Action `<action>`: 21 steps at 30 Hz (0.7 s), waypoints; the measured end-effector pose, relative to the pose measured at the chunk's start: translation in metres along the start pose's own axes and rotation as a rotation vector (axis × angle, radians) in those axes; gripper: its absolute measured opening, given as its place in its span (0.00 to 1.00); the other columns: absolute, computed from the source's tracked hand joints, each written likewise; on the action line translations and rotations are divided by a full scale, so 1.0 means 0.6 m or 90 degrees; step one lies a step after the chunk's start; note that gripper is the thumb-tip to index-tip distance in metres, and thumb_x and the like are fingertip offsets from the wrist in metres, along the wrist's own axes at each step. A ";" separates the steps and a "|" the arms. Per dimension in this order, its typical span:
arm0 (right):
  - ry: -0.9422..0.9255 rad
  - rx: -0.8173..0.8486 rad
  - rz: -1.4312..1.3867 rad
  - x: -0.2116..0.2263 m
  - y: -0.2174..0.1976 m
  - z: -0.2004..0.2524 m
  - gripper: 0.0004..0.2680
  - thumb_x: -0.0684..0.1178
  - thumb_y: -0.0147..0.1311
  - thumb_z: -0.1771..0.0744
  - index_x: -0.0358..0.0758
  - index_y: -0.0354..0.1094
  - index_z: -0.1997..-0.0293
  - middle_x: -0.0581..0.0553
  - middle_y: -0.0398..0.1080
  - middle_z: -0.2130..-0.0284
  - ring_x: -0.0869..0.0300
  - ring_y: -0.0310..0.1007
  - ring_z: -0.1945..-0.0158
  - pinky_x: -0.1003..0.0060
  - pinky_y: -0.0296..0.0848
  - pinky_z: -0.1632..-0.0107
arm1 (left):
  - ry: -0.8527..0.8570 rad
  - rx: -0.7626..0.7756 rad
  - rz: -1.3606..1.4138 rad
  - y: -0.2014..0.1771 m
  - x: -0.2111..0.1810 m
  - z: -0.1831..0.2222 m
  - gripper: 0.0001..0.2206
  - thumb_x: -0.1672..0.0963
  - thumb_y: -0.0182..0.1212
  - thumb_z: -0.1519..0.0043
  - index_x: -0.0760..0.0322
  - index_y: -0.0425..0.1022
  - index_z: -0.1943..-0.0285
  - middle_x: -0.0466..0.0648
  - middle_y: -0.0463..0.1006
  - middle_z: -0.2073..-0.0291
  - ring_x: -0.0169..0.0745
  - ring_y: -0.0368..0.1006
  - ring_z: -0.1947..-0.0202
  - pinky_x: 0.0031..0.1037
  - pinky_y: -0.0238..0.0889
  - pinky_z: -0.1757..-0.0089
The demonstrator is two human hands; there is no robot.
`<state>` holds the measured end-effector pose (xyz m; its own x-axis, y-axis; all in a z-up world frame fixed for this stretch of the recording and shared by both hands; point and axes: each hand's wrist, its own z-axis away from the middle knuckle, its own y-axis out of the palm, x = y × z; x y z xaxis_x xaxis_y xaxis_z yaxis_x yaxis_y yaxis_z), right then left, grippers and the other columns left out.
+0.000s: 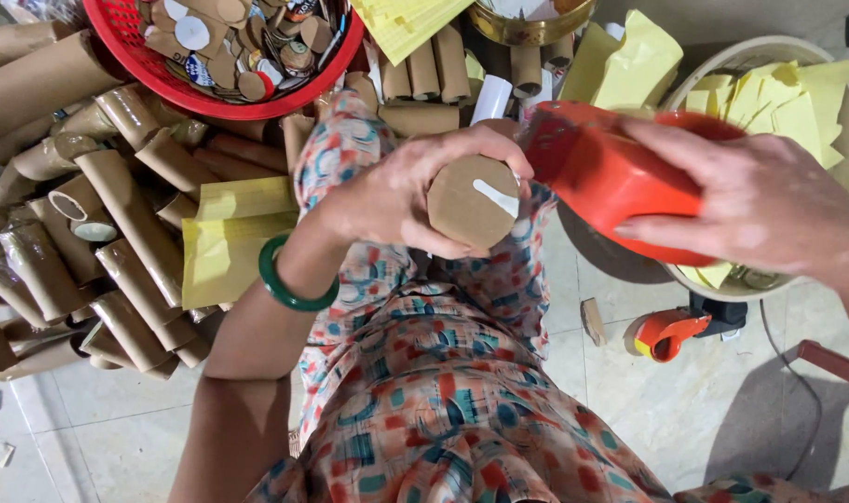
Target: The recorder is sealing the ends of cardboard mailing tubes using paper discs and packing tape.
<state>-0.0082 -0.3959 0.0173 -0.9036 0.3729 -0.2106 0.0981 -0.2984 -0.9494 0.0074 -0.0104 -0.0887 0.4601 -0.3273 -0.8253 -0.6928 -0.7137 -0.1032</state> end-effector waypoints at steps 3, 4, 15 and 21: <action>0.491 0.252 -0.546 -0.001 -0.032 -0.022 0.38 0.66 0.63 0.39 0.53 0.51 0.19 0.40 0.82 0.56 0.54 0.83 0.64 0.61 0.81 0.59 | -0.057 0.028 0.050 -0.007 0.023 0.004 0.36 0.55 0.80 0.46 0.58 0.64 0.30 0.53 0.76 0.41 0.47 0.76 0.39 0.37 0.72 0.36; 0.489 0.254 -0.546 -0.003 -0.038 -0.017 0.38 0.66 0.63 0.39 0.53 0.51 0.19 0.40 0.82 0.56 0.54 0.83 0.64 0.61 0.81 0.59 | -0.058 0.025 0.050 0.001 0.032 0.008 0.36 0.55 0.80 0.46 0.58 0.64 0.30 0.53 0.76 0.41 0.47 0.76 0.39 0.37 0.72 0.36; 0.215 0.084 -0.780 -0.020 -0.060 0.032 0.42 0.58 0.63 0.41 0.34 0.45 0.18 0.37 0.77 0.45 0.49 0.77 0.45 0.52 0.73 0.40 | -0.012 0.024 -0.603 -0.072 -0.031 0.028 0.26 0.68 0.56 0.49 0.71 0.70 0.38 0.52 0.79 0.46 0.47 0.80 0.46 0.33 0.74 0.43; 0.211 0.075 -0.748 0.003 -0.101 -0.006 0.43 0.61 0.66 0.43 0.37 0.50 0.19 0.42 0.77 0.49 0.53 0.81 0.49 0.54 0.73 0.43 | -0.129 -0.088 -0.024 -0.040 -0.129 -0.055 0.11 0.60 0.56 0.26 0.71 0.72 0.36 0.49 0.82 0.54 0.38 0.82 0.51 0.26 0.77 0.46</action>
<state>-0.0143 -0.3736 0.0737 -0.2662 0.6689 0.6940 -0.7588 0.2986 -0.5789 0.0066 0.0120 -0.0040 0.3541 -0.1777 -0.9181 -0.5881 -0.8057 -0.0709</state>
